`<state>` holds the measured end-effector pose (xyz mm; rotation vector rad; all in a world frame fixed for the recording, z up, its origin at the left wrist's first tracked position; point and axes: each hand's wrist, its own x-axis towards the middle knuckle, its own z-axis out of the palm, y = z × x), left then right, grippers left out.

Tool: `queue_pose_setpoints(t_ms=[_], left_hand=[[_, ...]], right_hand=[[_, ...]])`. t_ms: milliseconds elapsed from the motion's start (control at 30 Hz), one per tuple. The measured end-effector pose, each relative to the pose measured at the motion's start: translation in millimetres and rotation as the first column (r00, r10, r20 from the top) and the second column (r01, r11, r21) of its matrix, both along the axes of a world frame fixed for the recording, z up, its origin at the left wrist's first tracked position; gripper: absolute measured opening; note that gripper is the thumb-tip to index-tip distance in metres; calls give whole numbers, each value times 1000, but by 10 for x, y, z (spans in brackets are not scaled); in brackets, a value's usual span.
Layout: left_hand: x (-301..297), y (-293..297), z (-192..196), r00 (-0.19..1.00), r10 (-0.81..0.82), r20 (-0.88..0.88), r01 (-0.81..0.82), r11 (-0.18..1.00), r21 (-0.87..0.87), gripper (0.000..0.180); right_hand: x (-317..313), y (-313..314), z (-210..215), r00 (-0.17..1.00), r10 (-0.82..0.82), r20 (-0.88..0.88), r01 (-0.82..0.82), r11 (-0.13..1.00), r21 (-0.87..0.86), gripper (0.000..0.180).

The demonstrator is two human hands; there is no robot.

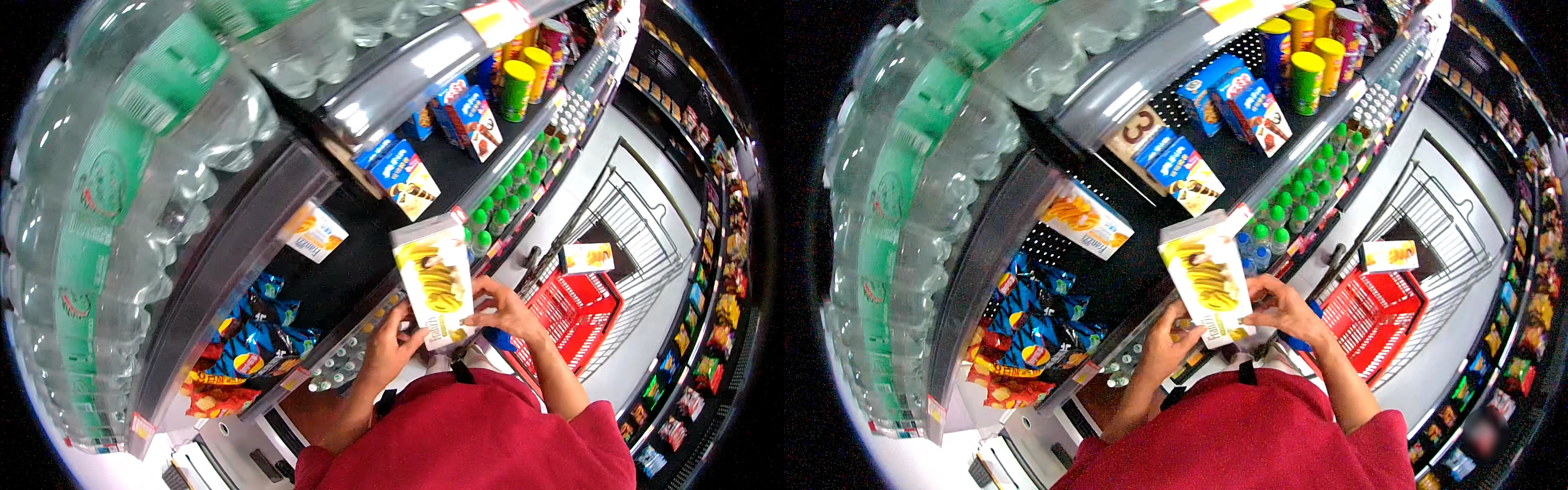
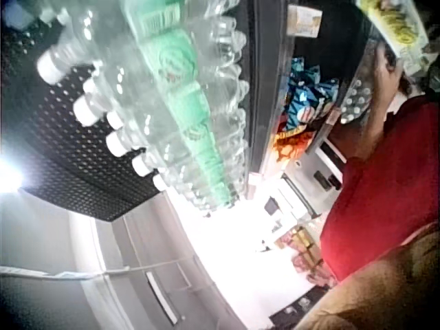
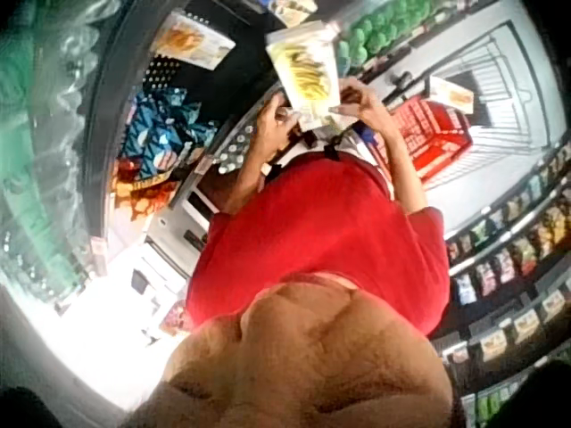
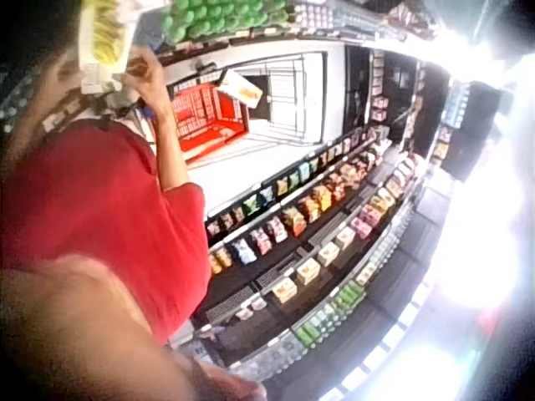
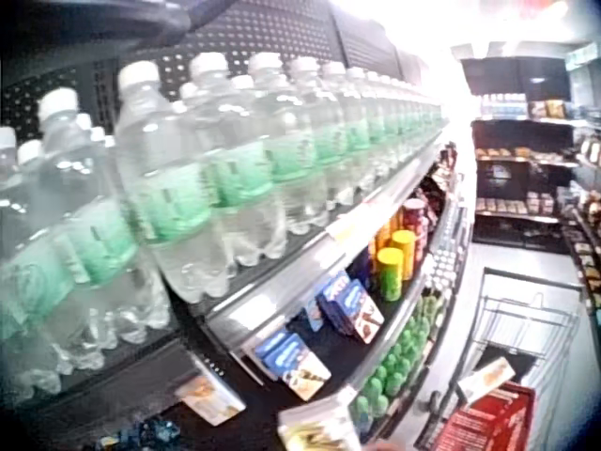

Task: The person moves a red shopping basket into a metal cart, then wipes a shelf with a blue cloth. They pick up snack packages from the shelf and place them into the basket, then return them to the shelf. The person repeats this process with multiple snack items and boxes, occasionally wiping the shelf between actions.

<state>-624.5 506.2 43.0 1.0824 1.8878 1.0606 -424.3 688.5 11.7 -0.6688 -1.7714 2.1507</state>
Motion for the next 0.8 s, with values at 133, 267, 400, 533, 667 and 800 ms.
queue_pose_setpoints(t_ms=[133,267,400,533,667,800], left_hand=[[-270,-196,58,976,202,-75,-188,969,163,50],[-552,-149,117,927,371,-59,-347,905,247,47],[-851,-26,17,871,485,-82,-447,850,279,48],[-1078,38,-139,869,489,-73,-450,843,297,48],[-1282,-8,-298,812,553,-186,-519,831,201,48],[-1332,72,-287,842,526,-120,-488,838,243,48]], right_hand=[[-638,88,337,993,119,-17,-102,908,408,59],[-1314,48,370,983,91,-157,18,813,582,60],[-1829,14,302,986,46,-159,58,805,590,59],[-2140,-17,178,980,2,-197,127,757,641,59],[-2327,-76,85,987,-19,-161,118,764,635,59],[-2422,-56,-28,983,-61,-176,164,728,665,61]])
